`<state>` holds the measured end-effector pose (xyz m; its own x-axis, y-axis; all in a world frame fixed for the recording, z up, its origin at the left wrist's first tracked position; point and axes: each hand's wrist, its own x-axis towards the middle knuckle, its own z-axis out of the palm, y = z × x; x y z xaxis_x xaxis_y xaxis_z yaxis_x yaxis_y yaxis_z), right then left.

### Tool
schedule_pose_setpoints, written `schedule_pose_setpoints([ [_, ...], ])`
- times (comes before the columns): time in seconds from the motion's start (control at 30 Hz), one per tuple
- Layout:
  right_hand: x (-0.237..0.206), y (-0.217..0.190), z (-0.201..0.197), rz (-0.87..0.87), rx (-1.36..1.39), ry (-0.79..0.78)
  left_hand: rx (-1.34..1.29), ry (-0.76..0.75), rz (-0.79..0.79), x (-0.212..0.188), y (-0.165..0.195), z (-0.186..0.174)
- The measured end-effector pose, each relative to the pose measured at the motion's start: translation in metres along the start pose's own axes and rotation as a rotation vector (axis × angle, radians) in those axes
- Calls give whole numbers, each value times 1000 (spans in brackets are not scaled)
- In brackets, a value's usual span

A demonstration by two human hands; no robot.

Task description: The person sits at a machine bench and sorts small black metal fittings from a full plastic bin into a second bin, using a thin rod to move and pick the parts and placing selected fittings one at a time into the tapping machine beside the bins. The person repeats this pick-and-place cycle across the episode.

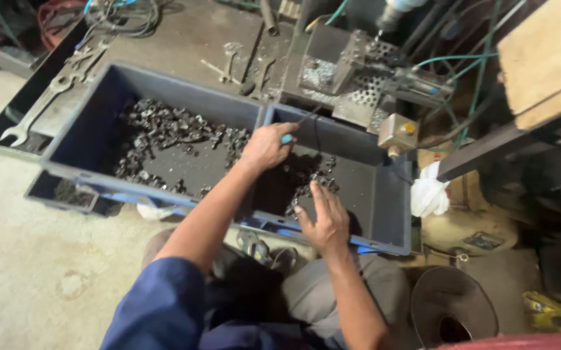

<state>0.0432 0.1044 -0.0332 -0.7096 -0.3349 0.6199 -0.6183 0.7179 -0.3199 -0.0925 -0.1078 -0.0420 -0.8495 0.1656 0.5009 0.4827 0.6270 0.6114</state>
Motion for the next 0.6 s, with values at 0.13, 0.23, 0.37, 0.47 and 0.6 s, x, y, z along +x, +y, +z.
schedule_pose_setpoints([
  [0.13, -9, 10, -6, 25, 20, 71, 38, 181, -115, -2, -12, -12],
  [0.23, -7, 13, -11, 5, 68, 93, 357, 57, -161, -6, -44, -47],
  [0.37, -2, 14, -14, 16, 80, 123, 713, -181, -215, -20, -86, -77],
  [0.47, -2, 12, -14, 42, 114, 114, 814, -314, -245, -38, -111, -77],
  [0.6, -2, 13, -11, 77, 151, 105, 875, -383, -326, -43, -131, -60],
])
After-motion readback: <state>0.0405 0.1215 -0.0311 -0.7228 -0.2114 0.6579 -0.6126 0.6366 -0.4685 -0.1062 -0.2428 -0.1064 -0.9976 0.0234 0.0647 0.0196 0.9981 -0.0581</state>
